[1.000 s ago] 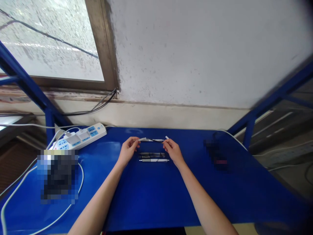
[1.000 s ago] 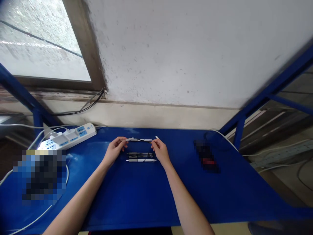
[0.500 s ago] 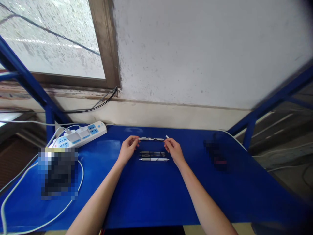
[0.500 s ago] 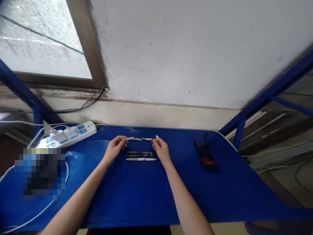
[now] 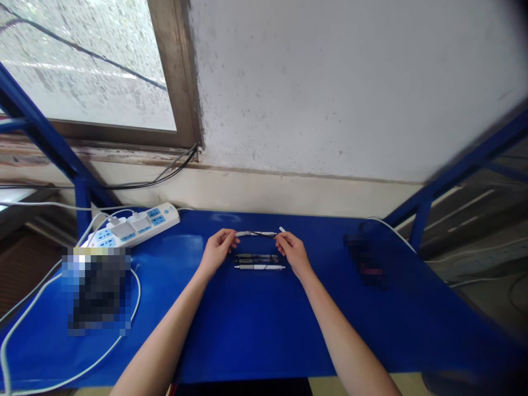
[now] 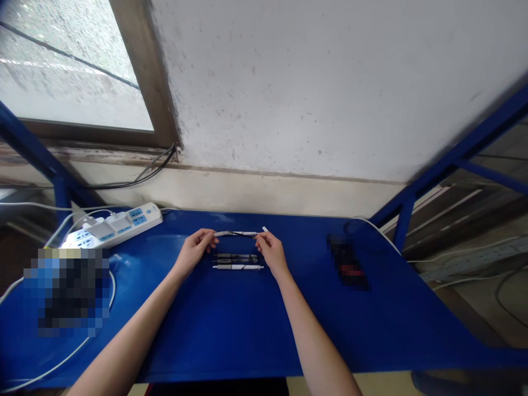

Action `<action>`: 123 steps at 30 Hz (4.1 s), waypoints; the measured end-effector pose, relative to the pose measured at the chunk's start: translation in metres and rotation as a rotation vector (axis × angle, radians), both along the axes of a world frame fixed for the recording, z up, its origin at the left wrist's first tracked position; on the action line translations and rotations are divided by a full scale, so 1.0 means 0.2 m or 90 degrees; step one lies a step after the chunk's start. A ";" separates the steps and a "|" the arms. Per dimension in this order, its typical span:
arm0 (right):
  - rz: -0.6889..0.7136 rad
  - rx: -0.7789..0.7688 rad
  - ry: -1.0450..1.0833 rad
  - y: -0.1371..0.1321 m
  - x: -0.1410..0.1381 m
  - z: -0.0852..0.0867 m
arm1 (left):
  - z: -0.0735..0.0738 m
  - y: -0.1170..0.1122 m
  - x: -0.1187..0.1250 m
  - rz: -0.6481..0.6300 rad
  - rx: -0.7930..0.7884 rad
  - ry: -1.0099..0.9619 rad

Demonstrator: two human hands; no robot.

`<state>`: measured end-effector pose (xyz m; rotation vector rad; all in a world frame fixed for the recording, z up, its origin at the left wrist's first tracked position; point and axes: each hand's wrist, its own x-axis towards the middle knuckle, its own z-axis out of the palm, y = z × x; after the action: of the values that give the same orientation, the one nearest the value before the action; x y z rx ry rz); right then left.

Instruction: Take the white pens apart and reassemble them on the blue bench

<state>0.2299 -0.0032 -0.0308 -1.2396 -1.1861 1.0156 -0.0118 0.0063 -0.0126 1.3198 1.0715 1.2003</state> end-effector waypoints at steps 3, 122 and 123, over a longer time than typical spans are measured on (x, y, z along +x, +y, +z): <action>-0.001 -0.003 0.001 0.00 0.00 0.00 | 0.00 -0.01 0.00 -0.004 0.000 0.000; 0.130 -0.044 0.027 -0.02 0.01 0.04 | 0.08 -0.09 0.05 -0.068 0.192 0.225; 0.121 -0.049 0.053 -0.01 0.00 0.04 | 0.09 -0.09 0.05 -0.051 0.214 0.236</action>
<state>0.2308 -0.0058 -0.0236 -1.1477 -1.2273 1.2515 -0.0020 -0.0119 0.0061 1.8839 1.0904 1.1352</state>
